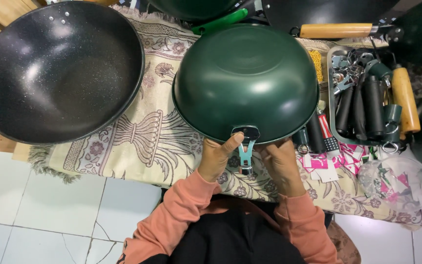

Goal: Assembling a handle onto a wok by aligning the bracket and sliding the grip into place.

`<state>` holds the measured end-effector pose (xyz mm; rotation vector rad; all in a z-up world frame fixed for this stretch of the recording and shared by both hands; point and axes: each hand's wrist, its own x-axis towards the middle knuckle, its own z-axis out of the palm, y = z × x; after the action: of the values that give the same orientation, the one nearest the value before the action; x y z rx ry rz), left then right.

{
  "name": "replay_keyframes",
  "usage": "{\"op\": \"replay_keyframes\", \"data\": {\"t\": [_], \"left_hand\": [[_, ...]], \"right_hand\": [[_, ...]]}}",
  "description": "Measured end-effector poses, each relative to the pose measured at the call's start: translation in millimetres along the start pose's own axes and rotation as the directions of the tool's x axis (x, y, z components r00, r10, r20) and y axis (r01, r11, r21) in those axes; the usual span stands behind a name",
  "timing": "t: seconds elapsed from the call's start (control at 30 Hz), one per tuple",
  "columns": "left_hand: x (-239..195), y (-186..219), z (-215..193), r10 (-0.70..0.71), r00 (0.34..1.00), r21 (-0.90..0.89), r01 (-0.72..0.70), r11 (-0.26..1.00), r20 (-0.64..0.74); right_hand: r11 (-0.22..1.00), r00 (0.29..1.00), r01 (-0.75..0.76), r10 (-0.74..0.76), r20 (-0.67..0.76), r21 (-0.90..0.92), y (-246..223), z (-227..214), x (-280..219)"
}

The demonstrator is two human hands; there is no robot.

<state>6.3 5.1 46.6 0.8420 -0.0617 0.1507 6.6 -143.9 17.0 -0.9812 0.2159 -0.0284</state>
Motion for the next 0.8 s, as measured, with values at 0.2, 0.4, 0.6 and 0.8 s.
{"op": "replay_keyframes", "data": {"t": [0.2, 0.4, 0.6, 0.8], "left_hand": [[-3, -34, -22, -0.013, 1.0, -0.002, 0.013, 1.0, -0.01], [-7, -32, -16, -0.049, 0.998, -0.025, 0.047, 0.999, -0.048], [-6, -46, -25, -0.069, 0.996, -0.048, 0.066, 0.997, -0.064], [-9, -45, -26, -0.065, 0.994, -0.023, 0.064, 0.998, -0.083]], "right_hand": [[0.998, 0.998, -0.06, 0.061, -0.03, 0.035, 33, -18, 16], [0.994, 0.994, -0.089, 0.092, -0.057, 0.062, 32, -13, 21], [0.983, 0.995, -0.1, 0.103, -0.015, 0.156, 32, -7, 22], [0.971, 0.996, -0.087, 0.085, 0.017, 0.222, 69, -38, 39]]}}
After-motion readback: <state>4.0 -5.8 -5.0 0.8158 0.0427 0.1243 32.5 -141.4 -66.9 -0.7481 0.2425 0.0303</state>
